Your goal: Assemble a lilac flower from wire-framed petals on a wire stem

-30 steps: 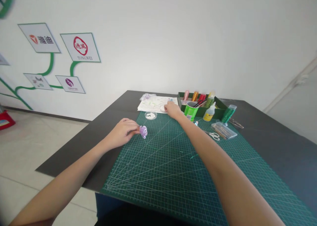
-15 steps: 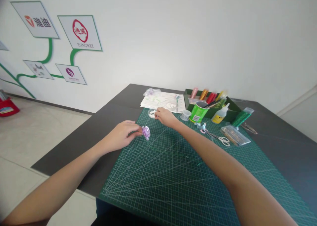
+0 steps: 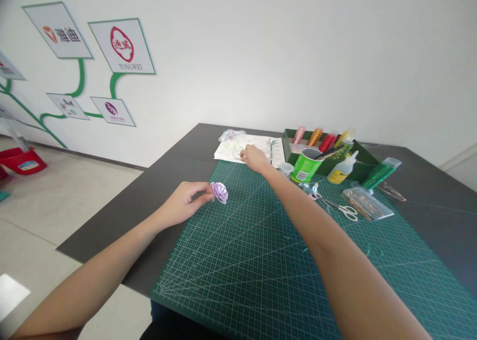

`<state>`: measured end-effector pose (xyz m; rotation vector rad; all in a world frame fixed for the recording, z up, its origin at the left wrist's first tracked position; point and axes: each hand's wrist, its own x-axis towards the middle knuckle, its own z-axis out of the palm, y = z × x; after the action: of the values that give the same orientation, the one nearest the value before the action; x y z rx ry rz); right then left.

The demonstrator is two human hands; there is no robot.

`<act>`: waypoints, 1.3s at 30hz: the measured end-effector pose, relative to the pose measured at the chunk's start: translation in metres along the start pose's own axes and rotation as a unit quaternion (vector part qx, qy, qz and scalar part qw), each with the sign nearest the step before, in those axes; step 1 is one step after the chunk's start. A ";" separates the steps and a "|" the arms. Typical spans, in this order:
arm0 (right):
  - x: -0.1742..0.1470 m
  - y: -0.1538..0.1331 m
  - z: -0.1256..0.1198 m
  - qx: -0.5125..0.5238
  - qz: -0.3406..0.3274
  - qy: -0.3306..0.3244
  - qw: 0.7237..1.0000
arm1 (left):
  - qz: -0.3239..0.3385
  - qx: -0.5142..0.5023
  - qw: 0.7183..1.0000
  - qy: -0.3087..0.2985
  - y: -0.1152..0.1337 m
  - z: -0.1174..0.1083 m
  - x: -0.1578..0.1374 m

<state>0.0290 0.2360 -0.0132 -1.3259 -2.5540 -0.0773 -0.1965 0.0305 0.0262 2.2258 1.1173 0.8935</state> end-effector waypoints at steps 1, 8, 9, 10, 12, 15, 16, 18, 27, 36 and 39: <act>-0.002 -0.003 -0.001 0.017 0.001 0.017 1.000 | -0.015 -0.037 0.999 0.009 -0.002 0.001 0.000; -0.068 -0.049 -0.033 0.366 -0.018 -0.028 0.930 | -0.019 -0.275 0.961 0.024 -0.009 0.004 0.006; -0.081 -0.057 -0.036 0.425 -0.029 -0.079 0.901 | -0.016 -0.279 0.960 0.016 -0.007 0.003 0.007; -0.093 -0.064 -0.038 0.462 -0.042 -0.121 0.877 | -0.008 -0.280 0.960 0.005 -0.004 0.002 0.007; -0.117 -0.077 -0.040 0.489 -0.068 -0.174 0.852 | 0.011 -0.269 0.963 -0.026 0.004 -0.001 0.005; -0.147 -0.088 -0.041 0.522 -0.070 -0.242 0.815 | 0.045 -0.240 0.968 -0.061 0.016 -0.004 0.000; -0.156 -0.090 -0.043 0.531 -0.077 -0.265 0.801 | 0.051 -0.232 0.969 -0.064 0.019 -0.006 -0.002; -0.174 -0.089 -0.048 0.556 -0.083 -0.272 0.781 | 0.067 -0.214 0.973 -0.061 0.025 -0.010 -0.008; -0.229 -0.052 -0.081 0.573 0.058 -0.184 0.797 | 0.194 0.035 0.978 -0.064 0.068 -0.056 -0.035; -0.247 0.049 -0.106 0.129 0.224 0.030 0.965 | 0.276 -0.208 0.927 -0.148 0.084 -0.054 -0.016; -0.246 0.050 -0.082 0.141 0.231 -0.052 0.961 | 0.263 -0.276 0.908 -0.177 0.080 -0.032 0.004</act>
<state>0.2216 0.0558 -0.0003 -1.7951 -2.1540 0.4384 -0.1775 -0.0051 0.1024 2.0872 0.0583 0.8231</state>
